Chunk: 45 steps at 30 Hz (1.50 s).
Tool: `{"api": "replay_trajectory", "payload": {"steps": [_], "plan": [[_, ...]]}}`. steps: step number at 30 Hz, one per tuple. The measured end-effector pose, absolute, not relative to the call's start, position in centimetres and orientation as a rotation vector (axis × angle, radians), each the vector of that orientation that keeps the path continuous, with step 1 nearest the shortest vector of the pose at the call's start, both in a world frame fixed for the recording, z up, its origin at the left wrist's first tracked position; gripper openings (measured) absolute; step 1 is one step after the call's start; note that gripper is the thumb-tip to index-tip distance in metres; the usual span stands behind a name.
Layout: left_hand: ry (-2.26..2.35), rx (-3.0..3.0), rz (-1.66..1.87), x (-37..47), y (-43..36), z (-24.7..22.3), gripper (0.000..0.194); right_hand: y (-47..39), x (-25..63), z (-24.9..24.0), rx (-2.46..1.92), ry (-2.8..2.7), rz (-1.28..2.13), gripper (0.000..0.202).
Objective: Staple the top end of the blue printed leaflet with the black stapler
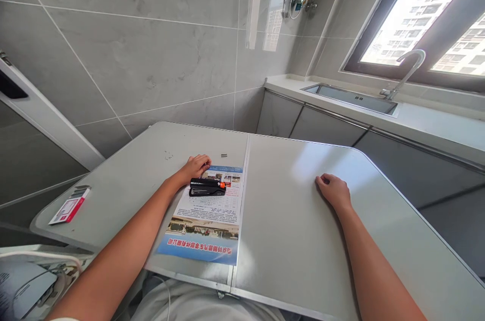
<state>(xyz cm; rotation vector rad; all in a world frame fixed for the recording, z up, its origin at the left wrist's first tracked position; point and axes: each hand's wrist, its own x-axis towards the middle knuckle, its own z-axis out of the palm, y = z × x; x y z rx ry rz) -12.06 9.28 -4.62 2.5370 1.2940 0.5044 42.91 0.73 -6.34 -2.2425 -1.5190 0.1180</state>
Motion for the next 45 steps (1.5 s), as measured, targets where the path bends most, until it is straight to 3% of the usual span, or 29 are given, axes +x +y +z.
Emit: {"api": "replay_trajectory", "payload": {"steps": [17,24,31,40,45], "plan": [[1.287,2.532,0.512,-12.1,9.3,-4.8,0.015,0.8,43.1,-6.3,-2.271,-1.524,0.14,0.033],[1.284,2.504,0.534,-12.1,9.2,-4.8,0.018,0.4,39.7,-5.6,-1.873,-1.64,0.092,0.038],[1.265,2.467,0.558,-12.2,9.0,-4.4,0.022,0.0,32.7,-4.3,-1.456,-2.051,0.419,0.042],[1.234,2.427,0.589,-12.4,8.7,-4.2,0.025,-3.3,22.2,-2.7,-1.107,-2.077,0.853,0.021],[1.225,2.409,0.606,-12.5,8.8,-4.3,0.028,-4.9,18.2,-2.5,-1.192,-2.097,0.918,0.011]]}}
